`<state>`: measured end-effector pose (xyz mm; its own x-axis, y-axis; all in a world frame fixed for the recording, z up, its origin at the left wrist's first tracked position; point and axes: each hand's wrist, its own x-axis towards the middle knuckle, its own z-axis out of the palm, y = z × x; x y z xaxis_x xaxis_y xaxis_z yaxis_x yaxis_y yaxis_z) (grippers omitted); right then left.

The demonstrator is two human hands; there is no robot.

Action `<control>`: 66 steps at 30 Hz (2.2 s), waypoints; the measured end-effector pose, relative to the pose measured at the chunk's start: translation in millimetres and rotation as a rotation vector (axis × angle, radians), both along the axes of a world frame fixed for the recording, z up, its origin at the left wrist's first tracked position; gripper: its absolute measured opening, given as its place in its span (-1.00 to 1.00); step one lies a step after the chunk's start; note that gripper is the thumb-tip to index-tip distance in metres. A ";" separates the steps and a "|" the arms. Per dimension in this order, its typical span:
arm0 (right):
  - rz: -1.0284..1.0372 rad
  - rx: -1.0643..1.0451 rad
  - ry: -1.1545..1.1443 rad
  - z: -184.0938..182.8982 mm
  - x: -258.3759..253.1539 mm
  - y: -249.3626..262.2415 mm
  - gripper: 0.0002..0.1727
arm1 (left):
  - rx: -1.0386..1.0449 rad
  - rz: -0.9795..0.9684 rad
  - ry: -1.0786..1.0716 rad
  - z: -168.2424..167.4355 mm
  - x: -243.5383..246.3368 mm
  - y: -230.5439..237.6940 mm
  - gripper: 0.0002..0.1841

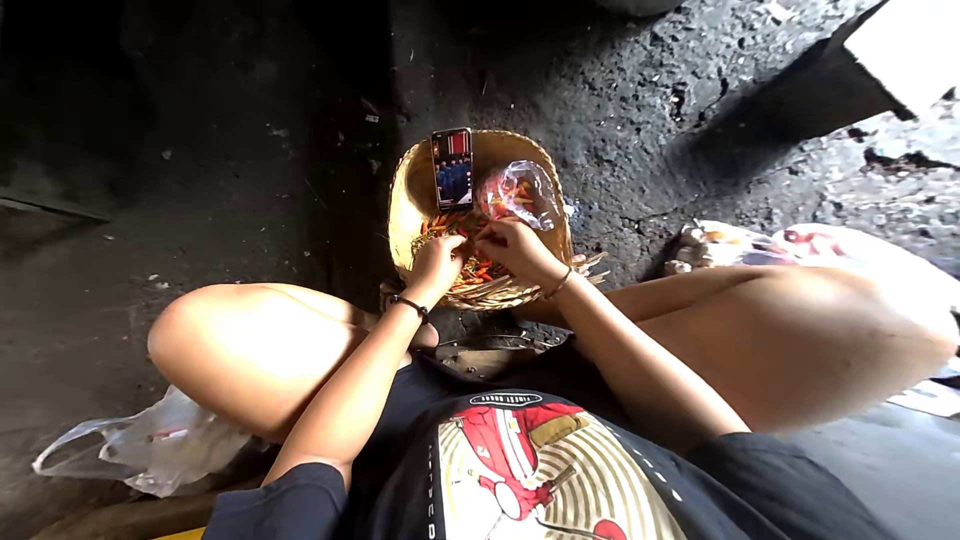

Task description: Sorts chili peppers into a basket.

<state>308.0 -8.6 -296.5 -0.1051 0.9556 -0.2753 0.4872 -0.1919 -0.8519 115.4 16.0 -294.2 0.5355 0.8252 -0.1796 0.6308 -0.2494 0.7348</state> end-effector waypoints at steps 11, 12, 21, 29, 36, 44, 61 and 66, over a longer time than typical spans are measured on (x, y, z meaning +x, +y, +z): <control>-0.133 0.045 0.009 9.0 2.2 -0.4 -0.72 | 0.091 -0.066 -0.147 0.4 6.7 0.5 -0.76; -0.135 0.061 0.028 7.8 1.6 -1.1 -0.74 | 0.061 -0.049 -0.155 0.6 7.6 1.2 -0.75; -0.307 -0.261 0.851 -1.8 0.8 -0.8 -0.79 | -0.085 -0.042 -0.435 9.9 -0.9 7.1 -0.76; -0.647 -0.355 0.922 -5.7 1.1 4.4 -0.77 | 0.025 -0.142 0.083 -19.4 -7.4 24.0 -0.71; -0.757 -0.314 0.891 5.1 1.1 8.8 -0.74 | 0.089 -0.238 0.292 3.7 -2.3 46.5 -0.61; -0.247 -0.250 0.084 -18.7 16.3 7.6 -0.59 | 0.032 -0.391 0.405 7.2 -10.6 51.7 -0.57; -0.046 -0.496 -0.763 -26.9 -6.2 4.0 -0.62 | 0.066 -0.390 0.172 -12.1 -6.8 44.8 -0.68; -0.014 -0.392 -0.779 -39.5 -1.7 4.4 -0.63 | 0.069 -0.392 0.176 -10.0 -5.2 44.3 -0.70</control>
